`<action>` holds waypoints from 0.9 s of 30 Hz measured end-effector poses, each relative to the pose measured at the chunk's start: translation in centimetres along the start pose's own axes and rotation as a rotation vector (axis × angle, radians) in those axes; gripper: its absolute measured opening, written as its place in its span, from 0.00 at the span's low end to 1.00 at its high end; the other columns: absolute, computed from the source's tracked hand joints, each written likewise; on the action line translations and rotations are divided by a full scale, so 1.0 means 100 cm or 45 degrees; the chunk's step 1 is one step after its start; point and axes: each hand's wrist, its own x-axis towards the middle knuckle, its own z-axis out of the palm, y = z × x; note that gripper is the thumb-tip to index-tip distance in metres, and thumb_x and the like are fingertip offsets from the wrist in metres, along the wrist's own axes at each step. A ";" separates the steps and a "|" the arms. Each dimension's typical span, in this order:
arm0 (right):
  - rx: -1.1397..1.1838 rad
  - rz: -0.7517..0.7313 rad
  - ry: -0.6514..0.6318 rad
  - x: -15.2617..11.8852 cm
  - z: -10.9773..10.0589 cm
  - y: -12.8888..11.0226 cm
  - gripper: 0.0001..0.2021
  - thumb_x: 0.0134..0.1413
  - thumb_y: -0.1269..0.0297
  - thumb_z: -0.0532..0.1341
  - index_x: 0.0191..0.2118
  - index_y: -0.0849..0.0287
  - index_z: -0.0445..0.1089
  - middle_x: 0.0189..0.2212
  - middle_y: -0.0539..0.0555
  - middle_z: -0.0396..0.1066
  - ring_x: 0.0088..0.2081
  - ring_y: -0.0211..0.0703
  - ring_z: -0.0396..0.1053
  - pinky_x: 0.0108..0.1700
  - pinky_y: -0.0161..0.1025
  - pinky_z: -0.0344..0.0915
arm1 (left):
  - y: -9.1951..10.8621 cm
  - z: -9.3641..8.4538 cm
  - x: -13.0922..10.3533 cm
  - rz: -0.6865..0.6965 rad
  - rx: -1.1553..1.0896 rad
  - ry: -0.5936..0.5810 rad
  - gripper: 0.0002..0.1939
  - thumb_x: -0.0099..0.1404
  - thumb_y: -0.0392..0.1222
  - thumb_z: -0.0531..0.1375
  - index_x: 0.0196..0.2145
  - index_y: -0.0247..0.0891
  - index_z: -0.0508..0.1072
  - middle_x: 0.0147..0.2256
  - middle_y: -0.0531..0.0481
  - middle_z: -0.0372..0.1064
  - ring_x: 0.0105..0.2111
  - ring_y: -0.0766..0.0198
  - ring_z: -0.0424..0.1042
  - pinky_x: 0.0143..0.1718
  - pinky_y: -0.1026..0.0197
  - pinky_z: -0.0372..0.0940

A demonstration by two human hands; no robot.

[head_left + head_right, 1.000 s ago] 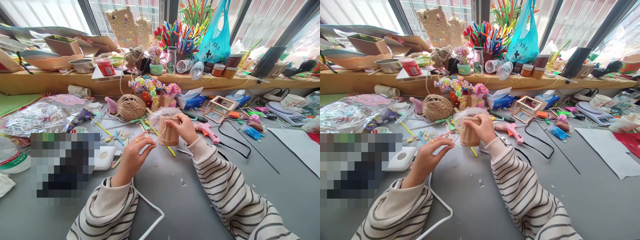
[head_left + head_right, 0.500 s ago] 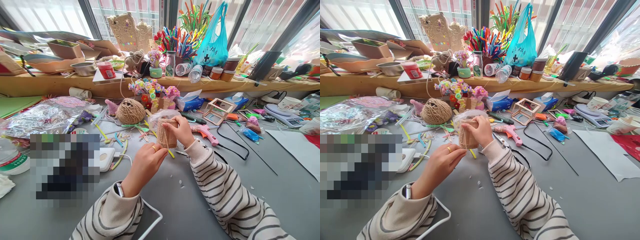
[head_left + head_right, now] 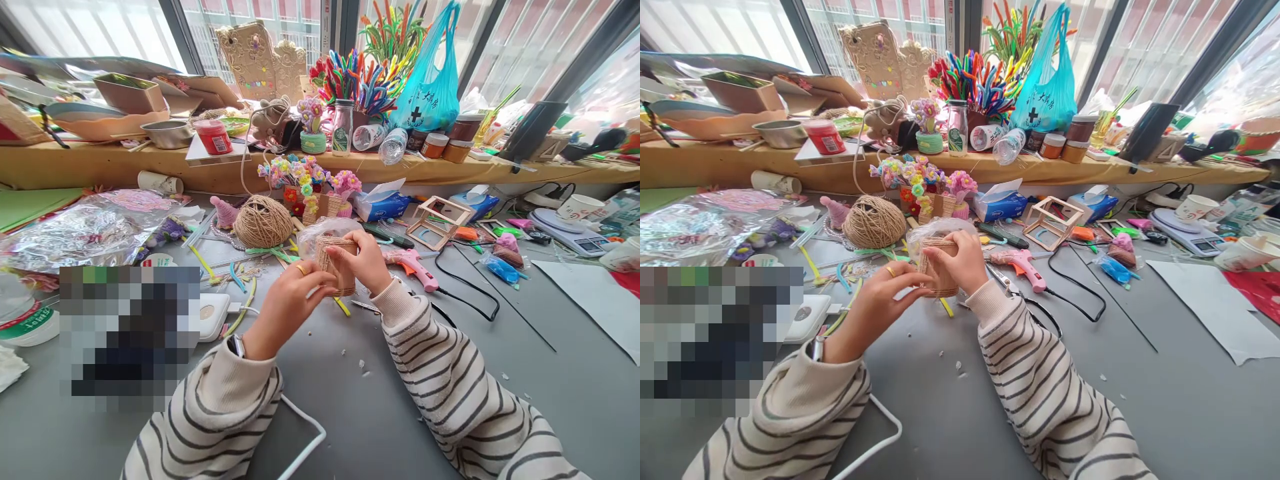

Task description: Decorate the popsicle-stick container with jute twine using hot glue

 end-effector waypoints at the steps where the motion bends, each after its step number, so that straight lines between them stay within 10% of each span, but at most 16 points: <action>1: -0.002 -0.003 -0.001 0.000 0.000 0.000 0.17 0.39 0.47 0.61 0.24 0.58 0.62 0.26 0.50 0.65 0.33 0.42 0.59 0.36 0.38 0.55 | -0.006 -0.004 0.003 -0.061 -0.058 0.054 0.08 0.59 0.43 0.56 0.34 0.40 0.71 0.31 0.50 0.65 0.33 0.64 0.65 0.36 0.61 0.61; 6: -0.013 0.004 -0.019 0.000 0.000 -0.002 0.17 0.39 0.47 0.61 0.23 0.57 0.62 0.26 0.50 0.65 0.33 0.42 0.59 0.36 0.38 0.55 | -0.034 -0.009 0.031 -0.453 -0.534 0.240 0.24 0.49 0.51 0.62 0.42 0.38 0.64 0.43 0.45 0.63 0.42 0.60 0.65 0.40 0.59 0.63; 12: -0.037 -0.035 -0.026 0.001 -0.001 -0.003 0.16 0.40 0.49 0.61 0.23 0.58 0.62 0.26 0.50 0.63 0.33 0.42 0.59 0.36 0.38 0.55 | -0.038 0.009 0.059 -0.871 -1.121 -0.072 0.32 0.53 0.57 0.56 0.50 0.36 0.57 0.50 0.39 0.60 0.50 0.55 0.61 0.47 0.55 0.58; 27: 0.186 -0.123 -0.153 0.005 -0.010 -0.003 0.26 0.47 0.40 0.48 0.29 0.60 0.68 0.29 0.54 0.69 0.34 0.42 0.65 0.37 0.39 0.59 | -0.041 0.027 0.043 -0.832 -1.242 -0.085 0.30 0.51 0.53 0.59 0.49 0.37 0.59 0.44 0.45 0.64 0.46 0.56 0.63 0.45 0.57 0.58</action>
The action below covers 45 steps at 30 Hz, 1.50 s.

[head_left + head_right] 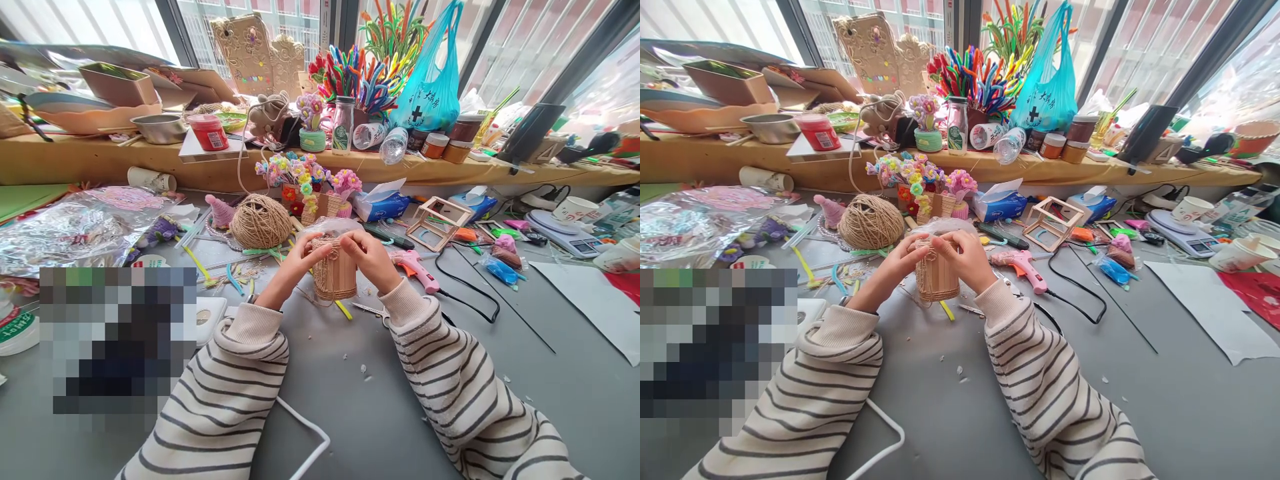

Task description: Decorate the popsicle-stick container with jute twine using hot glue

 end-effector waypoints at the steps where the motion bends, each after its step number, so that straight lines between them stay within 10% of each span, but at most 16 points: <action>1: 0.018 -0.003 -0.004 0.000 0.000 0.000 0.26 0.47 0.40 0.48 0.29 0.60 0.69 0.30 0.54 0.70 0.35 0.42 0.65 0.38 0.39 0.59 | 0.001 0.001 -0.001 -0.006 0.000 -0.001 0.31 0.50 0.53 0.60 0.49 0.37 0.59 0.44 0.45 0.64 0.46 0.56 0.63 0.45 0.56 0.58; 11: -0.244 -0.084 0.391 -0.008 -0.004 -0.010 0.17 0.47 0.50 0.56 0.33 0.60 0.65 0.33 0.54 0.63 0.31 0.38 0.61 0.33 0.36 0.60 | 0.000 0.004 -0.004 0.032 0.029 0.118 0.31 0.47 0.51 0.62 0.46 0.35 0.61 0.43 0.44 0.65 0.46 0.54 0.64 0.45 0.56 0.59; 18: -0.724 -0.150 -0.183 -0.022 0.007 -0.028 0.09 0.46 0.60 0.59 0.25 0.60 0.64 0.29 0.54 0.64 0.33 0.41 0.62 0.36 0.38 0.59 | -0.002 0.003 -0.004 0.059 -0.024 0.175 0.29 0.47 0.50 0.62 0.44 0.33 0.62 0.44 0.42 0.65 0.47 0.54 0.63 0.46 0.56 0.58; 45: -0.865 0.196 -0.447 -0.018 -0.015 -0.036 0.06 0.43 0.69 0.55 0.23 0.62 0.67 0.27 0.54 0.69 0.31 0.39 0.65 0.33 0.35 0.57 | -0.007 -0.002 -0.003 0.021 -0.076 0.021 0.28 0.50 0.49 0.62 0.47 0.39 0.61 0.45 0.45 0.64 0.47 0.55 0.63 0.47 0.55 0.58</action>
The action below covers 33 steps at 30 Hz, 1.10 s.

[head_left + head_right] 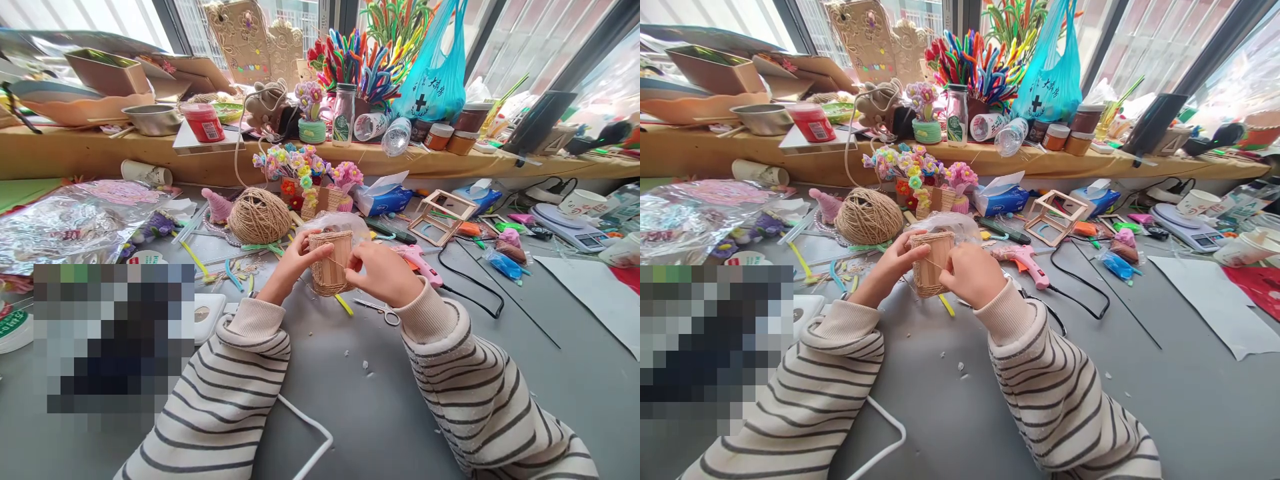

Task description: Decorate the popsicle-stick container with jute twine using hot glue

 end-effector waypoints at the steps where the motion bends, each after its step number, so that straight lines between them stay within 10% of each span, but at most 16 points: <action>1: 0.006 -0.001 -0.002 0.000 0.000 0.000 0.06 0.43 0.69 0.55 0.23 0.62 0.68 0.27 0.54 0.69 0.31 0.39 0.65 0.34 0.35 0.57 | 0.000 0.000 0.000 -0.001 -0.009 -0.007 0.28 0.50 0.49 0.62 0.47 0.39 0.60 0.45 0.45 0.64 0.47 0.55 0.63 0.47 0.55 0.58; 33: 0.115 0.007 -0.061 0.000 -0.005 0.003 0.06 0.44 0.69 0.56 0.22 0.61 0.69 0.24 0.53 0.73 0.27 0.38 0.66 0.30 0.34 0.56 | 0.000 0.001 -0.005 0.028 0.085 -0.073 0.34 0.47 0.45 0.64 0.50 0.41 0.56 0.50 0.45 0.58 0.50 0.53 0.60 0.47 0.55 0.60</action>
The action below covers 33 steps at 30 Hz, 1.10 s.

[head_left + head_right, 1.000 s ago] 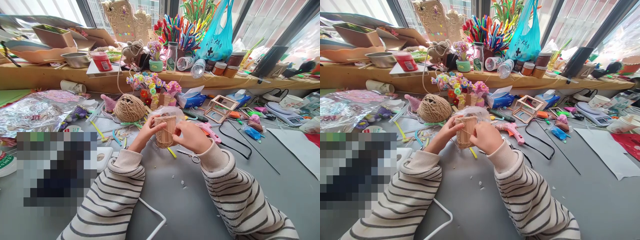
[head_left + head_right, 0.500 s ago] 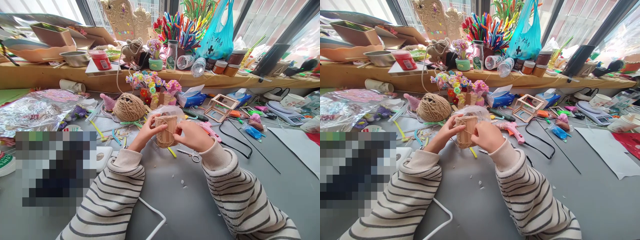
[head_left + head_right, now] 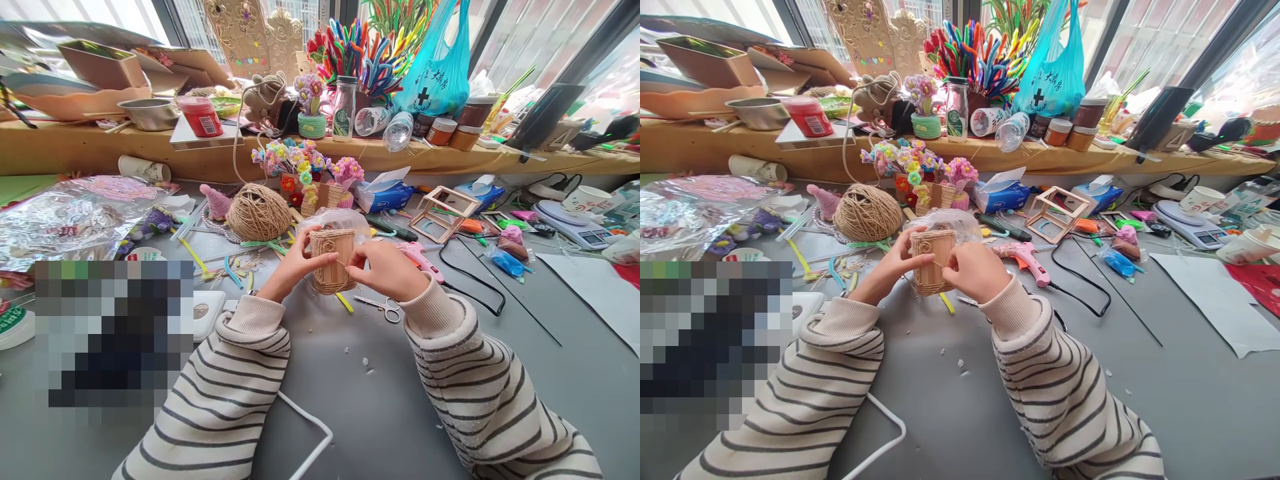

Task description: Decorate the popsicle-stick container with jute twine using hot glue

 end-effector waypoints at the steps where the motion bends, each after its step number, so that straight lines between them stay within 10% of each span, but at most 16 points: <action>1: 0.005 -0.002 0.004 0.000 0.000 0.000 0.06 0.44 0.69 0.56 0.22 0.61 0.69 0.24 0.53 0.73 0.28 0.38 0.66 0.30 0.34 0.56 | 0.000 0.000 0.000 0.003 -0.005 0.004 0.34 0.47 0.45 0.64 0.50 0.41 0.56 0.50 0.45 0.58 0.51 0.53 0.60 0.47 0.55 0.60; 26: 0.106 -0.019 -0.043 0.002 0.005 0.005 0.05 0.44 0.67 0.60 0.22 0.60 0.70 0.23 0.51 0.72 0.25 0.36 0.65 0.29 0.34 0.56 | -0.001 0.000 0.001 0.007 0.024 0.032 0.34 0.47 0.45 0.64 0.50 0.41 0.56 0.49 0.45 0.60 0.51 0.53 0.60 0.48 0.55 0.58; 33: 0.306 -0.084 0.276 -0.011 0.031 0.016 0.04 0.46 0.67 0.61 0.26 0.62 0.69 0.25 0.51 0.67 0.23 0.33 0.59 0.28 0.32 0.57 | -0.001 -0.001 0.000 -0.021 0.007 0.024 0.34 0.47 0.46 0.64 0.51 0.42 0.56 0.49 0.45 0.60 0.48 0.54 0.63 0.47 0.54 0.60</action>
